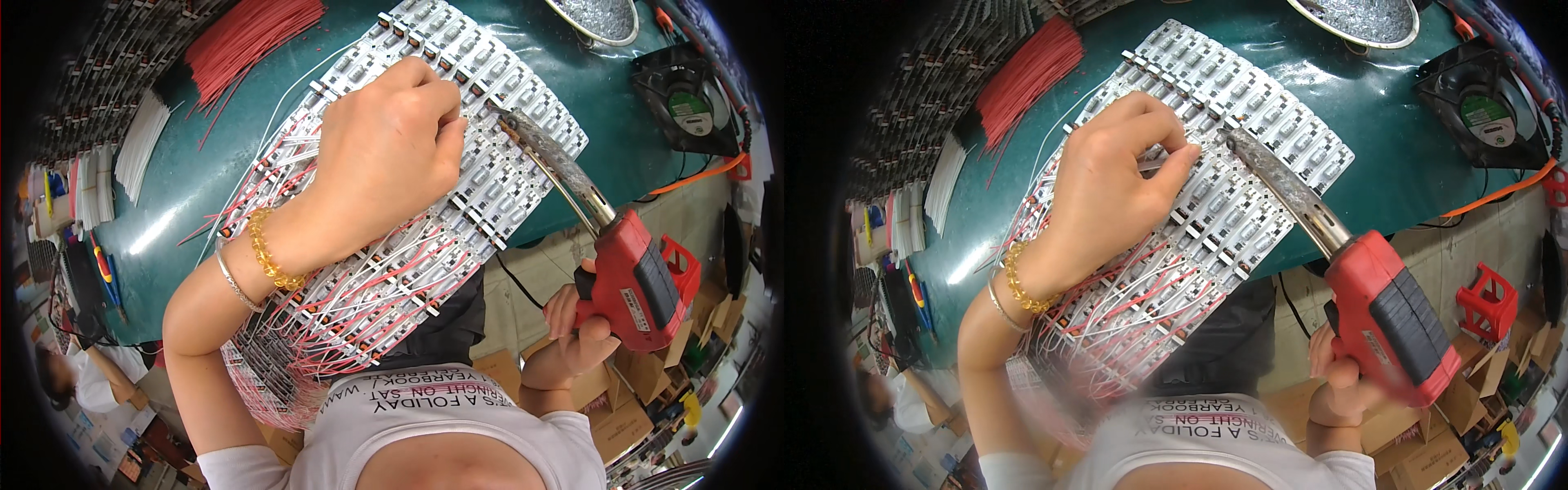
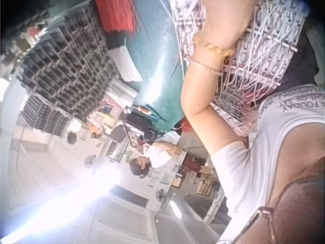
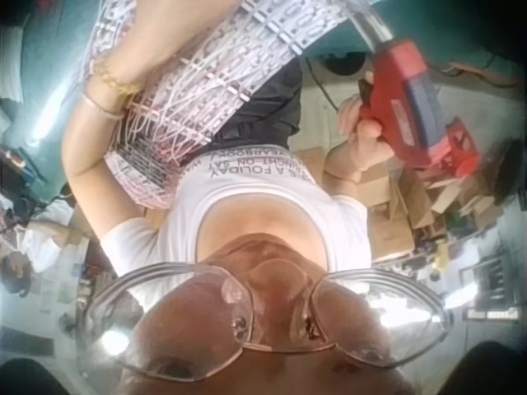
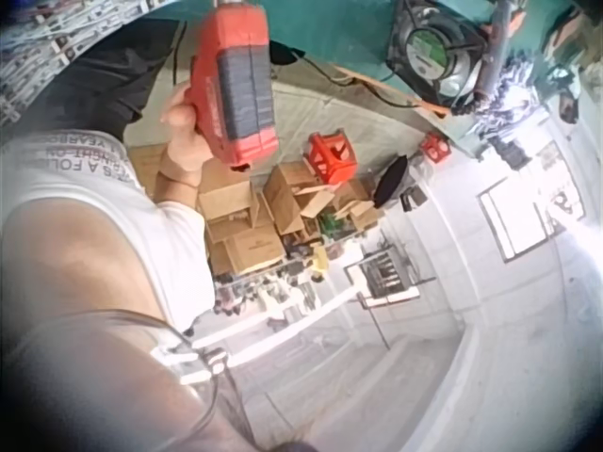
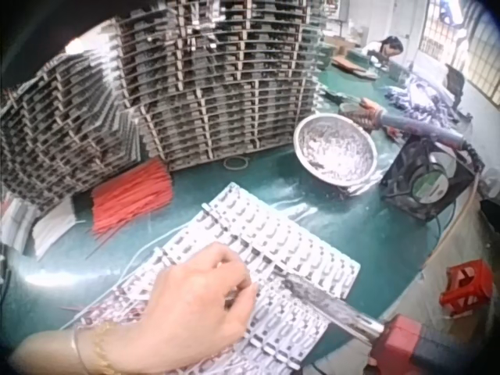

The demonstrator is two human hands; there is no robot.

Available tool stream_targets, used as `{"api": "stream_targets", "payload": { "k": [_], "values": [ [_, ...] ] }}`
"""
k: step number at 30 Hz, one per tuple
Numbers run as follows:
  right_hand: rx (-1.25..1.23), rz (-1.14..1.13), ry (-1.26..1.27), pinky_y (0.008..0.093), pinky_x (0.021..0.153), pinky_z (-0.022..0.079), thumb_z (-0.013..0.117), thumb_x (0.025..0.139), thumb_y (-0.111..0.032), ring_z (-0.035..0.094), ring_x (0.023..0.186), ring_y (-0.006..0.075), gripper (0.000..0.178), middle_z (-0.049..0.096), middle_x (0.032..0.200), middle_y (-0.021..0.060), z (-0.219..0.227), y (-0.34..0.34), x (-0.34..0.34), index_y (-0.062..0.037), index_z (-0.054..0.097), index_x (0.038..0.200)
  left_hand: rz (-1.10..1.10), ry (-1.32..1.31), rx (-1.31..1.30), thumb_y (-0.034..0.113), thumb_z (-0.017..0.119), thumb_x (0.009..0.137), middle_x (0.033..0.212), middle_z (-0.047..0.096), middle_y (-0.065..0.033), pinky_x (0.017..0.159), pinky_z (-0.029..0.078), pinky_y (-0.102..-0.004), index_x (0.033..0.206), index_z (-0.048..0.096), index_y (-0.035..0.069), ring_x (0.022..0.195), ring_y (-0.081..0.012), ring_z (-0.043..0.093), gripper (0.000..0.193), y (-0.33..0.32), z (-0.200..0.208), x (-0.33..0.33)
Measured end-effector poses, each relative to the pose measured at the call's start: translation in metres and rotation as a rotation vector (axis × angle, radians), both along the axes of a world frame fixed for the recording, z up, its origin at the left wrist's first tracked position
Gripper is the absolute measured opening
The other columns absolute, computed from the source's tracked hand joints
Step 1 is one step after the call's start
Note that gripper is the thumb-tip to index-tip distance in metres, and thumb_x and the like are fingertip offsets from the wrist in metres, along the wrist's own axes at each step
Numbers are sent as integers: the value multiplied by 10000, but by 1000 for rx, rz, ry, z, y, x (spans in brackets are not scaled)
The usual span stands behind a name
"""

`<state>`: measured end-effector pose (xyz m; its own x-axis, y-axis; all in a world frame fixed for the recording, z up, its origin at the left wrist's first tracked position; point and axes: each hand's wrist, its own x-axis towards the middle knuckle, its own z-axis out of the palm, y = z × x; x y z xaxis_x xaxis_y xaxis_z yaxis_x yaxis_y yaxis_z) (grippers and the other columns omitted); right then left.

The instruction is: The person uses a soldering iron to attach red and white wires to a grid of electronic components on a circuit board. They repeatedly pick up wires, position them on the board, and apply the soldering iron to secure the connections.

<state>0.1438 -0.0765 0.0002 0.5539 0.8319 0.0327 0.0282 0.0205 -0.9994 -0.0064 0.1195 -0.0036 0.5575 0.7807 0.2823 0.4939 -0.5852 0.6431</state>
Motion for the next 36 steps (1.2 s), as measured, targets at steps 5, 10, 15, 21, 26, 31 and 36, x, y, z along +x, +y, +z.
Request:
{"api": "stream_targets", "payload": {
  "k": [5, 10, 15, 21, 26, 31, 36],
  "values": [
    [-13, 34, 61, 228, 383, 353, 577, 802, -533, 396, 355, 95, 794, 419, 454, -5, 0, -5, 6, 131, 383, 1191, -52, -98, 3, 51, 661, 727, 801, 594, -86, 560, 446, -285, 727, 607, 0, 663, -212, 582, 73, 4, 4, -4],
    [-23, 28, 79, 237, 394, 363, 561, 788, -582, 395, 350, 101, 855, 407, 448, -11, -4, -16, 11, 122, 357, 1229, -93, -43, -40, 44, 665, 736, 848, 602, -59, 550, 425, -244, 735, 611, 7, 660, -147, 559, 65, -5, 8, -3],
    [-40, -12, 71, 240, 396, 368, 561, 779, -597, 401, 353, 105, 896, 406, 447, -13, -5, -18, 10, 122, 328, 1261, -150, -16, -92, 43, 660, 743, 865, 604, -63, 524, 408, -222, 738, 607, 0, 643, -126, 552, 68, -3, 8, -7],
    [-71, 12, 94, 237, 399, 371, 579, 754, -602, 410, 359, 103, 920, 415, 453, -14, -4, -18, 13, 118, 325, 1267, -146, -49, -63, 42, 655, 744, 872, 604, -63, 521, 399, -222, 747, 600, -7, 636, -128, 535, 74, -1, 5, -7],
    [-44, 7, 85, 236, 403, 371, 580, 751, -602, 410, 357, 105, 920, 425, 457, -12, -4, -17, 12, 111, 324, 1272, -168, -40, -152, 44, 655, 748, 869, 604, -75, 534, 402, -224, 748, 589, -12, 644, -143, 538, 86, 1, 12, -9],
    [-43, 5, 80, 231, 407, 368, 572, 762, -602, 411, 361, 103, 900, 433, 463, -11, -3, -18, 11, 106, 335, 1264, -133, -42, -60, 24, 641, 756, 853, 600, -96, 574, 438, -268, 750, 563, -15, 675, -201, 567, 87, -1, 4, -6],
    [-80, 23, 73, 236, 414, 371, 566, 772, -598, 411, 366, 105, 837, 442, 471, 2, -5, -22, 12, 94, 382, 1207, -79, 1, 25, 1, 623, 760, 822, 587, -110, 609, 463, -316, 737, 528, -9, 703, -254, 585, 98, -7, -1, -2]
  ]
}}
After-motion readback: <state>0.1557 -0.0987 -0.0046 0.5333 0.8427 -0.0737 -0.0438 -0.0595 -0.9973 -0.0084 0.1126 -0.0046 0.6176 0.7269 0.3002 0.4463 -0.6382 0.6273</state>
